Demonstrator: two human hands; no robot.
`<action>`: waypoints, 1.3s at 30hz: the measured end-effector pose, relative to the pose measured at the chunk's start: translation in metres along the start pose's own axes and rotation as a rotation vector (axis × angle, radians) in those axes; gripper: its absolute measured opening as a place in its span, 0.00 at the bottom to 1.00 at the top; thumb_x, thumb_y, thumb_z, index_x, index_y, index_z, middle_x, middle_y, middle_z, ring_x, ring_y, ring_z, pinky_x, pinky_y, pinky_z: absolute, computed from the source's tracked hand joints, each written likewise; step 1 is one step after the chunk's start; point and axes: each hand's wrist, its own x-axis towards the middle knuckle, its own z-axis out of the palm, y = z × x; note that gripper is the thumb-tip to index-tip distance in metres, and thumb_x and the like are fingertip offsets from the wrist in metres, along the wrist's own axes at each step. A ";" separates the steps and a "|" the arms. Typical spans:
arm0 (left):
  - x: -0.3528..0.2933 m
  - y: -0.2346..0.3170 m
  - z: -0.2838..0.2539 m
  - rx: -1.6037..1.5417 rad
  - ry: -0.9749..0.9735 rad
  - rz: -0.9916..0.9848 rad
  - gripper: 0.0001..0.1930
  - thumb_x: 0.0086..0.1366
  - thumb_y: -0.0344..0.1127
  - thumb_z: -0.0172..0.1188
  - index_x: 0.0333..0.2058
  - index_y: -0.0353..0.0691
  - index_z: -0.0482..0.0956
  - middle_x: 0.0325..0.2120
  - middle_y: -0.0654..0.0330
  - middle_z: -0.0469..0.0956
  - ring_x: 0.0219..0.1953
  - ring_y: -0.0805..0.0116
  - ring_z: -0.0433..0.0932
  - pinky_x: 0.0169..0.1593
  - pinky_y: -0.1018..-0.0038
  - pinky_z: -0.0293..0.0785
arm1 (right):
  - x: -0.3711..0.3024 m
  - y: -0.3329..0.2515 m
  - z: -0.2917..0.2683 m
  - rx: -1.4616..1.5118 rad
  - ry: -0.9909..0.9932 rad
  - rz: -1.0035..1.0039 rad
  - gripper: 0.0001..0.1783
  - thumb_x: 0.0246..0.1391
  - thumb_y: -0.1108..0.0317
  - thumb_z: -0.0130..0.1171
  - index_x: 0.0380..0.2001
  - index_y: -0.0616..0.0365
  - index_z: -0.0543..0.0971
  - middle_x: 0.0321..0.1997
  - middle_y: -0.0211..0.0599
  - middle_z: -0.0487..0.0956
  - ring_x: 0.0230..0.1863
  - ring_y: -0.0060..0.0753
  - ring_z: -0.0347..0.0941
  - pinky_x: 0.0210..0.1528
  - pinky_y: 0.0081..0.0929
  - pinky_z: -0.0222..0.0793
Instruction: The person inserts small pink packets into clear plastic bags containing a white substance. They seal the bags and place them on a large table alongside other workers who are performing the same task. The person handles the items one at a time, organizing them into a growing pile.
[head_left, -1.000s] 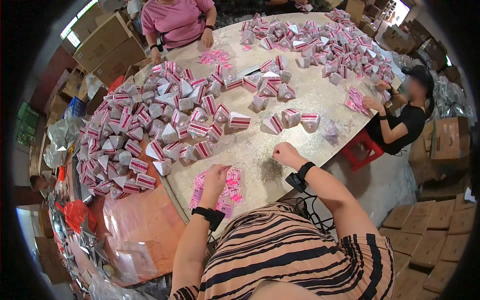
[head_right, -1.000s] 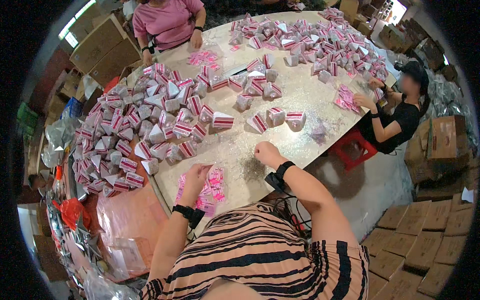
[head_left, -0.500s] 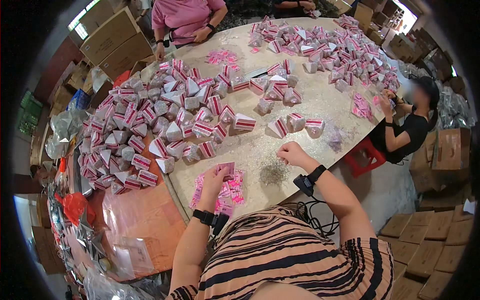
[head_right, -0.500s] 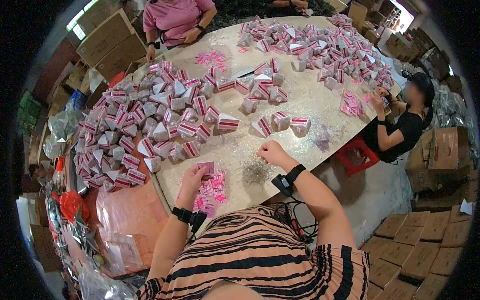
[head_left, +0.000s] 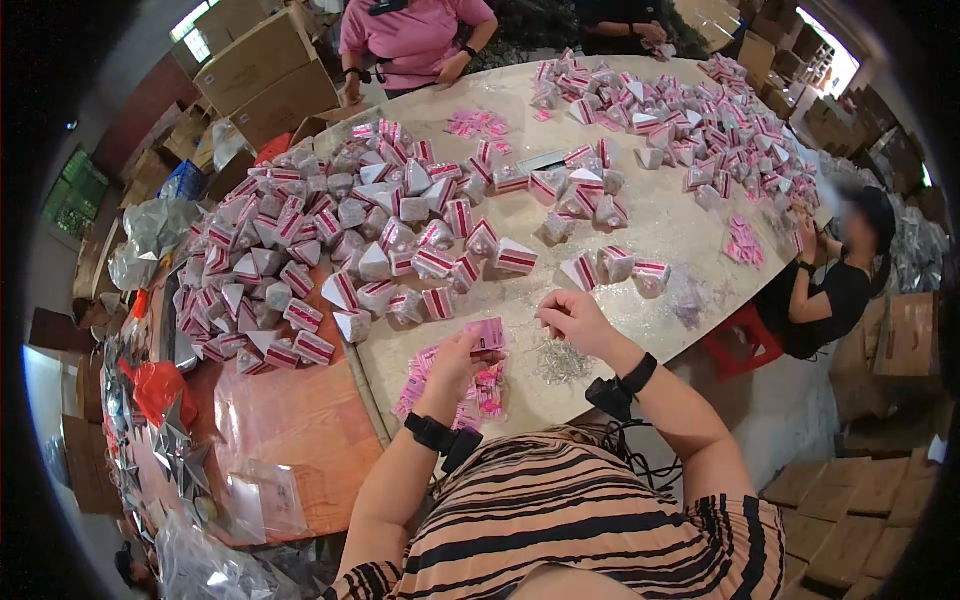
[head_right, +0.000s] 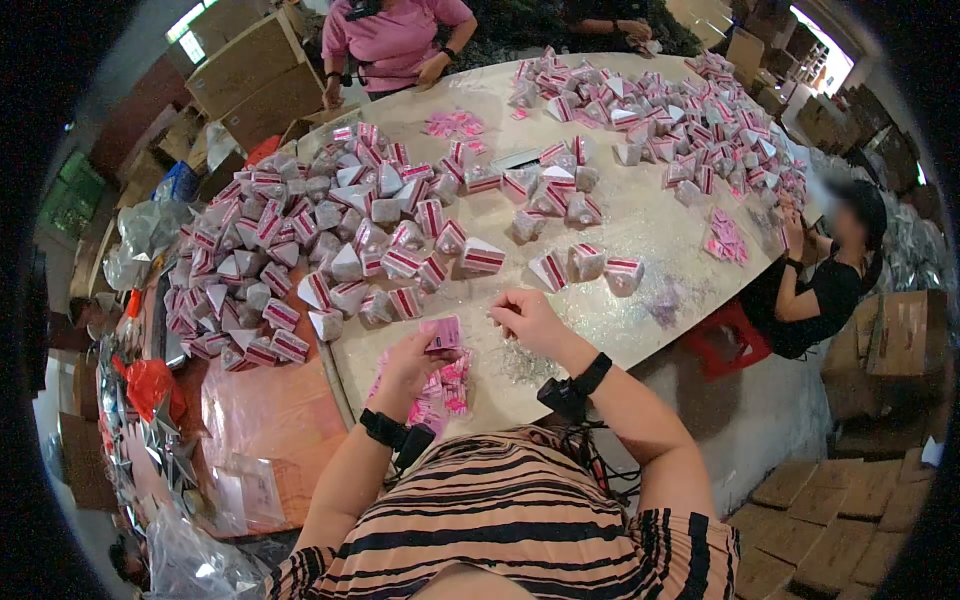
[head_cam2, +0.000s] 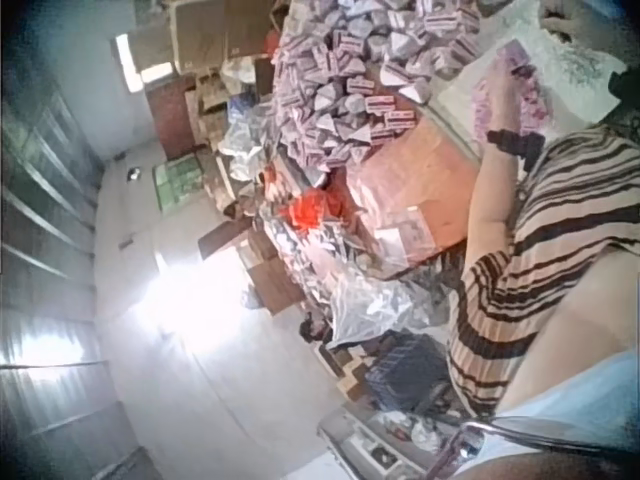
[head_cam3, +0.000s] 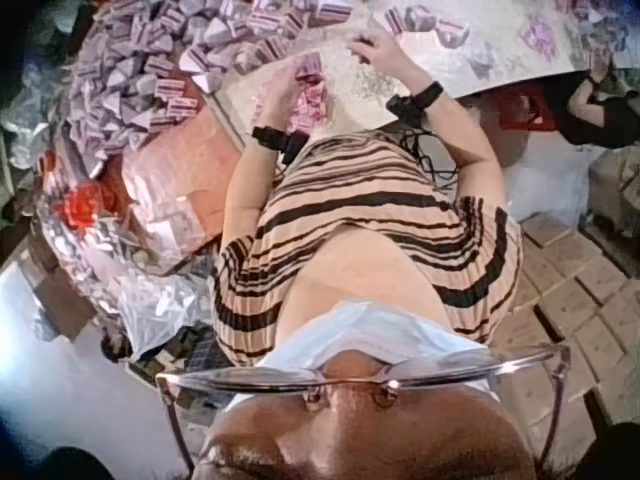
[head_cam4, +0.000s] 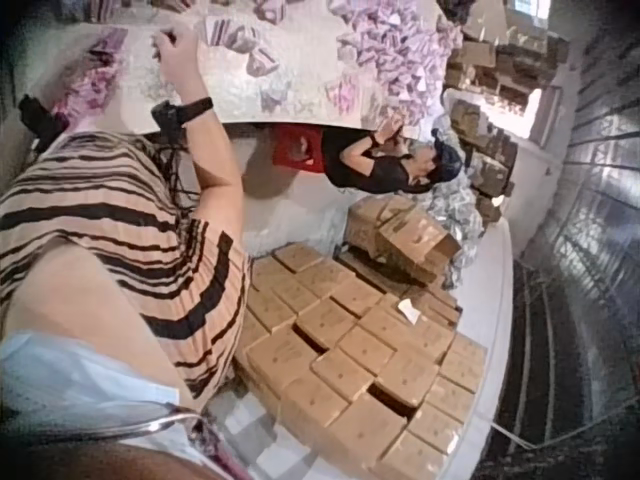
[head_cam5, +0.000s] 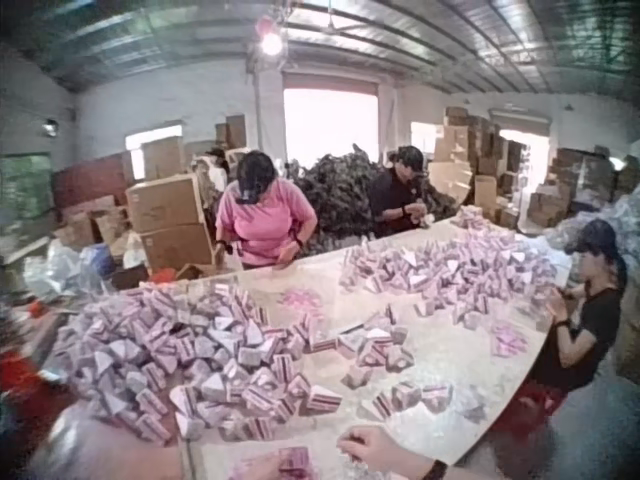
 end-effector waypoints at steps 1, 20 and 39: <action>-0.001 0.002 -0.001 -0.036 -0.027 0.002 0.14 0.66 0.40 0.49 0.39 0.33 0.73 0.30 0.55 0.77 0.30 0.62 0.79 0.37 0.69 0.76 | 0.002 -0.002 0.004 -0.012 -0.006 -0.030 0.06 0.54 0.69 0.56 0.28 0.61 0.75 0.21 0.25 0.73 0.20 0.14 0.68 0.21 0.13 0.63; -0.028 0.021 0.011 0.459 0.286 0.605 0.16 0.58 0.31 0.58 0.45 0.35 0.72 0.32 0.58 0.77 0.37 0.65 0.75 0.44 0.73 0.70 | 0.026 -0.010 0.056 -0.153 0.092 -0.443 0.04 0.51 0.75 0.54 0.26 0.64 0.72 0.21 0.35 0.70 0.20 0.23 0.68 0.23 0.22 0.62; -0.045 0.020 0.003 0.640 0.388 0.665 0.06 0.55 0.29 0.60 0.27 0.31 0.80 0.22 0.59 0.79 0.25 0.76 0.74 0.32 0.77 0.69 | 0.034 0.017 0.081 0.561 -0.218 0.175 0.07 0.55 0.72 0.54 0.36 0.64 0.76 0.27 0.32 0.76 0.24 0.23 0.73 0.26 0.19 0.69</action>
